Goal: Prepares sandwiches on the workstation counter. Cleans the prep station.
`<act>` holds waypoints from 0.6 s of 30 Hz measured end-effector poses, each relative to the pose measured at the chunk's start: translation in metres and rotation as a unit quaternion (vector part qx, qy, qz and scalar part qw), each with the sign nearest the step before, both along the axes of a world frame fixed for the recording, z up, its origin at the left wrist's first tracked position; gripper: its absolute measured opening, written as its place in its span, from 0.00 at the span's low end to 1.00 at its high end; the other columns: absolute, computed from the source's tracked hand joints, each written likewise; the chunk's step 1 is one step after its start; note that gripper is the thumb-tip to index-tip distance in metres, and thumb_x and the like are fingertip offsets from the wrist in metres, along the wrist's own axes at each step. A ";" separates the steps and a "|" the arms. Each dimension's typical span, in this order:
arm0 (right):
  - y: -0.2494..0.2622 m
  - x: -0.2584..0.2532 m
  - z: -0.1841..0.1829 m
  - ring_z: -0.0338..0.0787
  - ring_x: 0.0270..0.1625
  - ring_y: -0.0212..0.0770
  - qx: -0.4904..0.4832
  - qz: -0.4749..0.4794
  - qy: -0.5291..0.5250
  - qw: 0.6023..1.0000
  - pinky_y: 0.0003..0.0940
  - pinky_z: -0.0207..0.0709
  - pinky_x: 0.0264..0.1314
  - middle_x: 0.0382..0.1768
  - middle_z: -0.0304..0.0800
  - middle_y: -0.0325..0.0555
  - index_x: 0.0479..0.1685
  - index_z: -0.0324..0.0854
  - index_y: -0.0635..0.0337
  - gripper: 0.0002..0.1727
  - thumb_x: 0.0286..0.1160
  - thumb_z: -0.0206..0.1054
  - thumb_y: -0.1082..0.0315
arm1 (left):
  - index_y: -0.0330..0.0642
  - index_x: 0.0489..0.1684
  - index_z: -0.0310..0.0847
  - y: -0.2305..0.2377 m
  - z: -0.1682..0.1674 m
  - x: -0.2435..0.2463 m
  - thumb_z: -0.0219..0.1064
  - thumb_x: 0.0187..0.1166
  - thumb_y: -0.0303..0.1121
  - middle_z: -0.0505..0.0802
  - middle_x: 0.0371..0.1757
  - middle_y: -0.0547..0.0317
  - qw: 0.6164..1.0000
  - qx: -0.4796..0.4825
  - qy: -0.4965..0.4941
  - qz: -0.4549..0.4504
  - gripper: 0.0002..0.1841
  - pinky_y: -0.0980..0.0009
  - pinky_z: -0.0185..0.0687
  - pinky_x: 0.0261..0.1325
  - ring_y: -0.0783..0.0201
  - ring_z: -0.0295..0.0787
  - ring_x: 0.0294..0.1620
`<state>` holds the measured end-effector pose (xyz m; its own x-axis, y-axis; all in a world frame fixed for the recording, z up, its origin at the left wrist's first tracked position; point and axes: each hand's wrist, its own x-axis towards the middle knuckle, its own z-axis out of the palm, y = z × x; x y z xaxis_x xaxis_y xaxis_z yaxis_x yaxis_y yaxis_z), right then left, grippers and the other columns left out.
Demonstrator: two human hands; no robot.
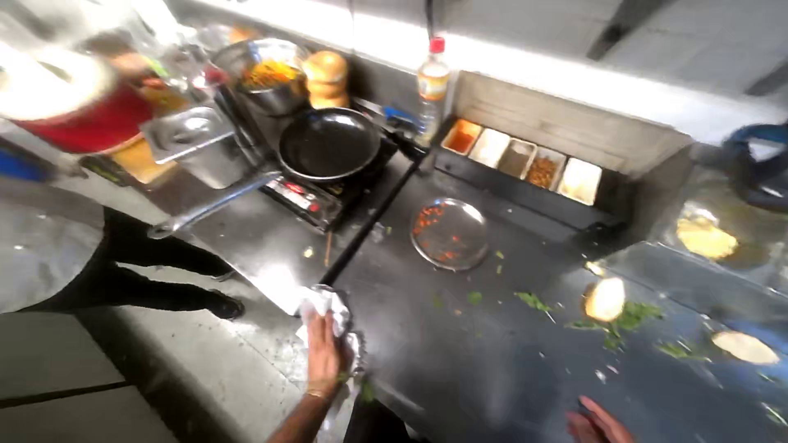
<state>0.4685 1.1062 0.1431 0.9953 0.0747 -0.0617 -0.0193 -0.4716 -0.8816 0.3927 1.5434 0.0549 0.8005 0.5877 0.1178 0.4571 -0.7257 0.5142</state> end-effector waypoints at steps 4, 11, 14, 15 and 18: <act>0.134 0.090 -0.006 0.94 0.41 0.33 0.020 0.113 -0.046 0.992 0.31 0.92 0.44 0.45 0.94 0.50 0.68 0.79 0.75 0.21 0.79 0.65 0.73 | 0.35 0.68 0.86 0.004 0.014 0.026 0.64 0.77 0.25 0.88 0.69 0.36 0.995 -0.072 -0.018 -0.065 0.20 0.51 0.76 0.79 0.42 0.83 0.73; 0.203 0.181 0.007 0.91 0.51 0.47 -0.124 0.026 -0.116 0.985 0.40 0.85 0.55 0.55 0.89 0.67 0.69 0.79 0.74 0.22 0.83 0.62 0.68 | 0.32 0.82 0.70 0.263 0.063 0.089 0.61 0.83 0.27 0.76 0.79 0.27 0.978 -0.019 -0.010 0.208 0.26 0.34 0.69 0.78 0.29 0.73 0.80; 0.174 0.207 -0.034 0.79 0.71 0.73 -0.260 -0.032 -0.003 0.965 0.65 0.73 0.73 0.72 0.75 0.80 0.81 0.71 0.70 0.32 0.82 0.66 0.59 | 0.38 0.82 0.72 0.290 0.050 0.148 0.67 0.80 0.35 0.75 0.83 0.37 0.987 0.004 0.067 0.146 0.29 0.40 0.64 0.85 0.37 0.66 0.86; 0.170 0.212 -0.043 0.74 0.77 0.76 -0.273 -0.043 0.052 0.959 0.68 0.67 0.78 0.76 0.70 0.81 0.85 0.66 0.70 0.36 0.84 0.65 0.55 | 0.39 0.84 0.69 0.265 0.045 0.157 0.65 0.80 0.34 0.71 0.87 0.38 0.990 0.011 0.086 0.111 0.30 0.42 0.59 0.88 0.39 0.62 0.89; 0.178 0.227 -0.050 0.92 0.54 0.57 -0.237 -0.068 0.150 0.958 0.56 0.86 0.57 0.61 0.85 0.69 0.86 0.64 0.65 0.36 0.89 0.57 0.47 | 0.34 0.77 0.77 0.120 0.027 0.142 0.59 0.83 0.28 0.78 0.81 0.36 0.999 -0.020 0.047 0.014 0.23 0.45 0.58 0.89 0.41 0.68 0.86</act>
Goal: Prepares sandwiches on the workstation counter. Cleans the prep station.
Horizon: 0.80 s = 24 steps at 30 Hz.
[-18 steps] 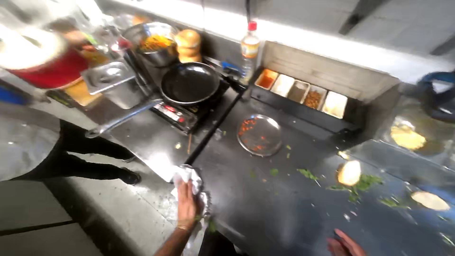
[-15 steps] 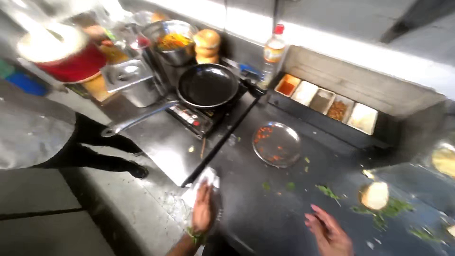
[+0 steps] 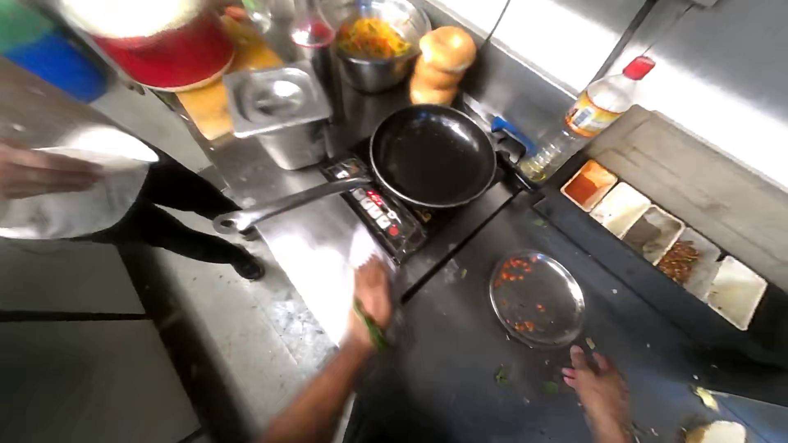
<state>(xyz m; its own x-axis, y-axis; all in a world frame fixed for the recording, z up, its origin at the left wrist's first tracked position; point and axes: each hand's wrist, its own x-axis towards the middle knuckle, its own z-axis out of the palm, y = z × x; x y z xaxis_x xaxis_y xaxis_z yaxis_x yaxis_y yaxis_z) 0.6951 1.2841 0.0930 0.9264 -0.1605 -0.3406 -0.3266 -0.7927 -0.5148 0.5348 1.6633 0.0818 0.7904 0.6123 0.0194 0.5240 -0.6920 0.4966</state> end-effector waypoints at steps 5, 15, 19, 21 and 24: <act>0.020 0.011 0.000 0.93 0.37 0.48 0.073 -0.040 0.020 0.996 0.45 0.89 0.42 0.51 0.87 0.64 0.76 0.72 0.67 0.25 0.88 0.62 0.61 | 0.35 0.64 0.87 -0.135 -0.009 0.031 0.54 0.87 0.26 0.88 0.73 0.47 0.940 -0.090 -0.071 -0.322 0.17 0.56 0.69 0.85 0.50 0.80 0.79; -0.012 0.023 0.012 0.86 0.31 0.39 0.318 -0.126 -0.061 0.938 0.41 0.88 0.34 0.41 0.80 0.50 0.61 0.70 0.66 0.14 0.81 0.62 0.73 | 0.39 0.71 0.83 -0.085 0.059 0.049 0.62 0.81 0.23 0.82 0.79 0.47 0.949 0.014 -0.028 -0.314 0.20 0.56 0.72 0.83 0.50 0.77 0.80; -0.058 -0.018 0.027 0.86 0.26 0.34 0.328 -0.131 -0.128 0.927 0.36 0.88 0.29 0.34 0.81 0.42 0.55 0.71 0.64 0.13 0.74 0.62 0.75 | 0.35 0.81 0.73 -0.029 0.003 0.020 0.61 0.78 0.23 0.80 0.78 0.34 0.980 0.091 -0.061 -0.165 0.27 0.43 0.68 0.83 0.37 0.75 0.80; -0.078 -0.047 0.035 0.84 0.26 0.27 0.319 -0.142 -0.160 0.924 0.29 0.84 0.28 0.33 0.81 0.34 0.56 0.70 0.61 0.14 0.72 0.61 0.73 | 0.33 0.84 0.69 -0.021 -0.005 0.039 0.60 0.78 0.25 0.79 0.78 0.31 0.980 0.100 0.006 -0.170 0.30 0.42 0.69 0.81 0.34 0.77 0.78; -0.099 -0.087 0.045 0.85 0.25 0.23 0.329 -0.184 -0.178 0.909 0.24 0.83 0.26 0.30 0.85 0.25 0.53 0.71 0.54 0.13 0.71 0.59 0.76 | 0.36 0.89 0.59 -0.026 0.010 0.120 0.62 0.82 0.29 0.75 0.82 0.33 0.982 0.038 0.073 -0.171 0.33 0.43 0.75 0.77 0.37 0.77 0.78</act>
<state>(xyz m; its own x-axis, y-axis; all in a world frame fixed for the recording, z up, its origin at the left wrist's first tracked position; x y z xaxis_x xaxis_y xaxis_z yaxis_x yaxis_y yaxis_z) 0.6085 1.1848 0.1385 0.9212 -0.3529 -0.1637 -0.2271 -0.1460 -0.9629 0.6551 1.6372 0.0921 0.9474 0.3115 -0.0738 0.3158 -0.8717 0.3747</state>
